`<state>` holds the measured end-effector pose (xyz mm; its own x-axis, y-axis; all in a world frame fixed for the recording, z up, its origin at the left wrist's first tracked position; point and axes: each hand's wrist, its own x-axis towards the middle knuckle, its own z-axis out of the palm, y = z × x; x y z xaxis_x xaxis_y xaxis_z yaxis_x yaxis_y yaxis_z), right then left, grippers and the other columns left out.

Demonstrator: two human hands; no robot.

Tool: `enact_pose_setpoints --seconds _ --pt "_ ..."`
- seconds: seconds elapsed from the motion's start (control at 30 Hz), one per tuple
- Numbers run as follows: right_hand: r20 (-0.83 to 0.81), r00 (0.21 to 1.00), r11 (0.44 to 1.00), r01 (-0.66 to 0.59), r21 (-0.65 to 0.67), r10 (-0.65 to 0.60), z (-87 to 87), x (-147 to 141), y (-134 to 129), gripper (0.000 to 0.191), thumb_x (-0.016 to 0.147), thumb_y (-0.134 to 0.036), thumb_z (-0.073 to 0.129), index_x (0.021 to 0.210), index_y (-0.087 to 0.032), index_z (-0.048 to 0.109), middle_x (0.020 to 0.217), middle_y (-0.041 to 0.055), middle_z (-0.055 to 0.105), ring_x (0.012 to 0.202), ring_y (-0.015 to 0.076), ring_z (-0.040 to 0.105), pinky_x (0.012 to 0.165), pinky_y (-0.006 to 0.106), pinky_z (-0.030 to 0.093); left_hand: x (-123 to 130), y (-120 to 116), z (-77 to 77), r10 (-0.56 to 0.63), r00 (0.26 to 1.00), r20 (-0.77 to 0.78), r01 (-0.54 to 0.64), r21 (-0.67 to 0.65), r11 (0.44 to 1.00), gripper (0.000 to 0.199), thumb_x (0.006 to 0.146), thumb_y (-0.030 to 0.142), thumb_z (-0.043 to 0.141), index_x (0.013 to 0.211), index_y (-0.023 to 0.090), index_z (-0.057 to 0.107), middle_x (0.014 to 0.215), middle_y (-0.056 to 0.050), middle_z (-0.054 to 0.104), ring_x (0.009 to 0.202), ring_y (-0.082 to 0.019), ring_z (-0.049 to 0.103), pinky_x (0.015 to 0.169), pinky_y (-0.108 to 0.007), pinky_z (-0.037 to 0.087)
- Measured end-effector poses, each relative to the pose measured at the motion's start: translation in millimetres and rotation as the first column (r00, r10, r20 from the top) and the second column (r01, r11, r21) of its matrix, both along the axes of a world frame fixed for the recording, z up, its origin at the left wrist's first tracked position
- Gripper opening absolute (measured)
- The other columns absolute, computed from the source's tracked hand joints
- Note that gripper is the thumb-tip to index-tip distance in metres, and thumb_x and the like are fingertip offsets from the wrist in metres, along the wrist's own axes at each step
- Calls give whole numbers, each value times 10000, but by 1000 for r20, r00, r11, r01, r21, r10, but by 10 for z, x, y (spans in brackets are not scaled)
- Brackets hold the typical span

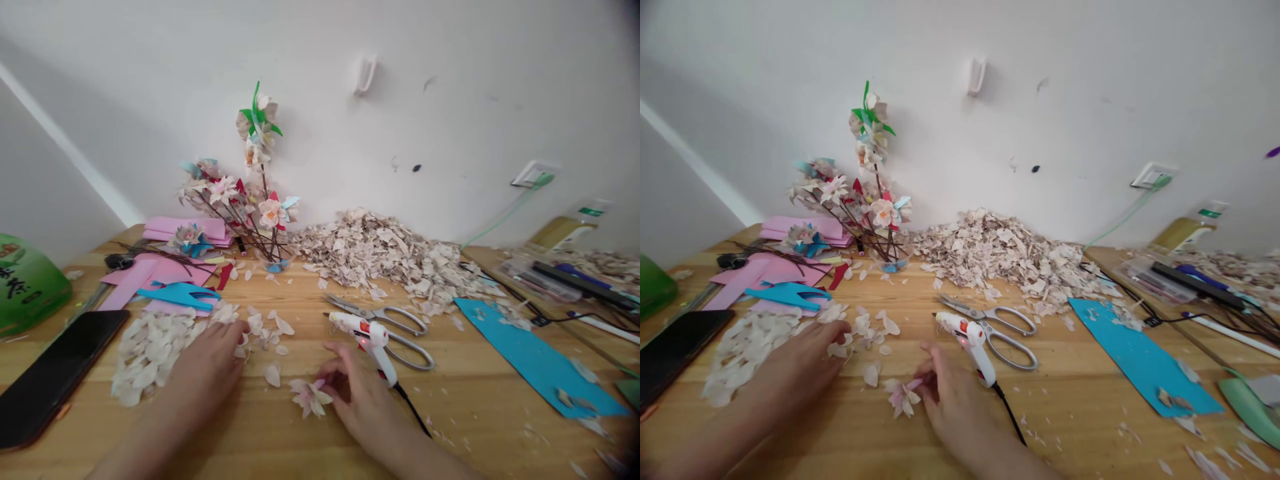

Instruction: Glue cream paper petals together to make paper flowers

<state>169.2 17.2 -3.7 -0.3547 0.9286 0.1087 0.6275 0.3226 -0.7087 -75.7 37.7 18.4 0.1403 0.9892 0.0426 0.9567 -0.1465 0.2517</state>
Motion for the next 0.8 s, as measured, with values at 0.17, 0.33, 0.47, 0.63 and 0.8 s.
enact_pose_setpoints --seconds 0.17,0.33,0.47,0.63,0.8 --pt "34 999 999 -24 -46 25 53 -20 -10 505 721 5 497 1185 -177 417 969 57 686 924 200 634 841 368 493 56 1 -37 14 995 -104 -19 -43 999 295 726 122 399 990 184 513 945 -118 666 887 -273 604 713 -368 424" --pt "-1 998 997 -57 -46 57 35 -22 -15 469 753 -36 488 1191 -190 419 978 62 694 920 208 641 828 380 501 27 15 -26 69 993 -100 -74 -46 996 274 809 193 332 1040 190 481 874 -97 678 793 -246 628 630 -331 407" --pt "-25 998 998 -65 -24 64 5 -8 -15 478 753 -45 490 1196 -213 425 969 65 698 908 229 650 821 406 505 25 -5 3 66 996 -56 -66 -4 998 270 813 183 320 1046 209 453 925 -79 680 831 -232 626 629 -315 399" --pt "-5 998 998 -62 -24 62 -2 17 -9 482 778 -57 464 1226 -221 393 987 78 690 923 244 640 816 430 502 30 -6 11 71 997 -22 -70 7 997 276 782 154 333 1033 200 436 915 -85 682 820 -249 633 621 -329 408" --pt "47 995 996 -86 28 85 3 50 -21 481 777 -49 449 1224 -207 373 957 75 668 895 229 624 806 408 499 13 11 21 124 992 -4 -124 -13 992 311 744 129 348 1040 188 421 907 -82 676 810 -254 640 648 -348 444"
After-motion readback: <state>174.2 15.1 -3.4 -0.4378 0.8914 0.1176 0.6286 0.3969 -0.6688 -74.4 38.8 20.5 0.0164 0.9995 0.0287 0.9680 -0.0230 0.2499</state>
